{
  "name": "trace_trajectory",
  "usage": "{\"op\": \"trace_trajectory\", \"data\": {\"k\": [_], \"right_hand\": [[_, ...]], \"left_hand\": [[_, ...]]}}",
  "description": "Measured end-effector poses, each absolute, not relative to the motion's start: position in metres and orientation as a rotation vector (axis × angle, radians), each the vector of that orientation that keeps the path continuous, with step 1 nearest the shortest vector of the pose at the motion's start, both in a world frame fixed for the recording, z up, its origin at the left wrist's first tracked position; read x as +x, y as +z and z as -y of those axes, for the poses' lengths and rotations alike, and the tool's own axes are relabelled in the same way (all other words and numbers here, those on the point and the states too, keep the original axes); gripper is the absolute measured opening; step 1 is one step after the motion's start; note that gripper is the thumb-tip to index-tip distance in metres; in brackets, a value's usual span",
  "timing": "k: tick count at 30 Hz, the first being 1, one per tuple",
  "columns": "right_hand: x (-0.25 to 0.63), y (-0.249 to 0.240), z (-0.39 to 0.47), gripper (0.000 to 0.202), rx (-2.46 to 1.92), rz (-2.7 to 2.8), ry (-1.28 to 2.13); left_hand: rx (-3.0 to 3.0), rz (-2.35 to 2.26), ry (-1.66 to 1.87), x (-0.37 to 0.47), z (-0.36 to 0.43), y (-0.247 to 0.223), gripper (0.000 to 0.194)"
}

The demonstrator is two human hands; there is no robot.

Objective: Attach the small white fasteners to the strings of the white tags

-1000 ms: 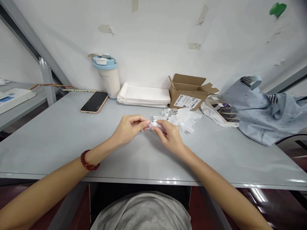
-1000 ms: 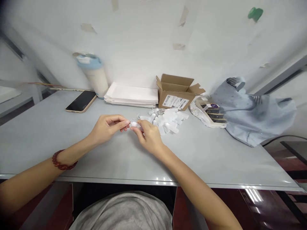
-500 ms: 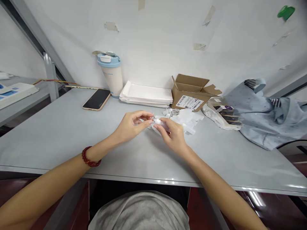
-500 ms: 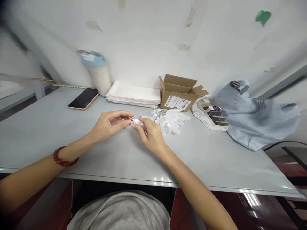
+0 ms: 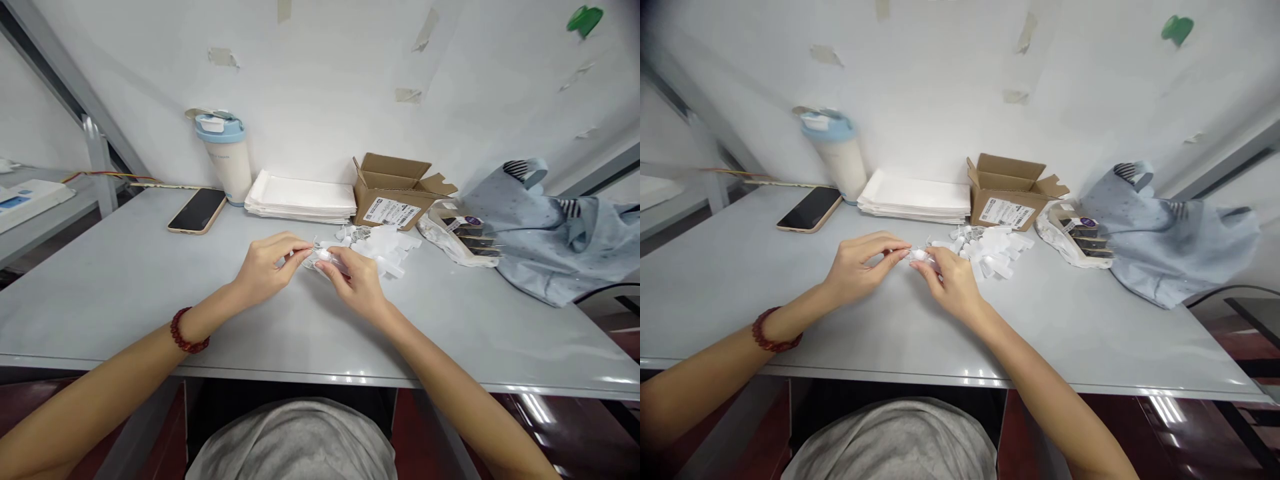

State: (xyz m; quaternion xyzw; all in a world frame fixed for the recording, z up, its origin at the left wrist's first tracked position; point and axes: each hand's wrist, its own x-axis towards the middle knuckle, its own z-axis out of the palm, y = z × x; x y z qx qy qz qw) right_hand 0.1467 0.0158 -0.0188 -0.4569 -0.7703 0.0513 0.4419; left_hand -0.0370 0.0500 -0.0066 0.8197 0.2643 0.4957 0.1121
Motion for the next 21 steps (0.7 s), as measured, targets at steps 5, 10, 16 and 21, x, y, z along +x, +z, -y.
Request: {"op": "trace_trajectory", "data": {"k": [5,10,16,21], "right_hand": [[0.148,-0.017,-0.016,0.027,-1.097,1.938,0.126],[0.148,-0.018,-0.017,0.025,-1.064,1.977,0.08],[0.146,-0.022,-0.015,0.026,-1.037,2.027,0.041],[0.145,-0.02,-0.016,0.03,-1.145,2.001,0.214]], "left_hand": [[2.354,-0.785,1.343,-0.039,-0.049,0.001,0.011],[2.213,-0.851,1.142,-0.042,-0.048,0.011,0.013],[2.139,-0.82,1.037,-0.046,-0.049,0.012,0.014],[2.11,-0.875,0.991,-0.048,-0.052,0.015,0.013]]}}
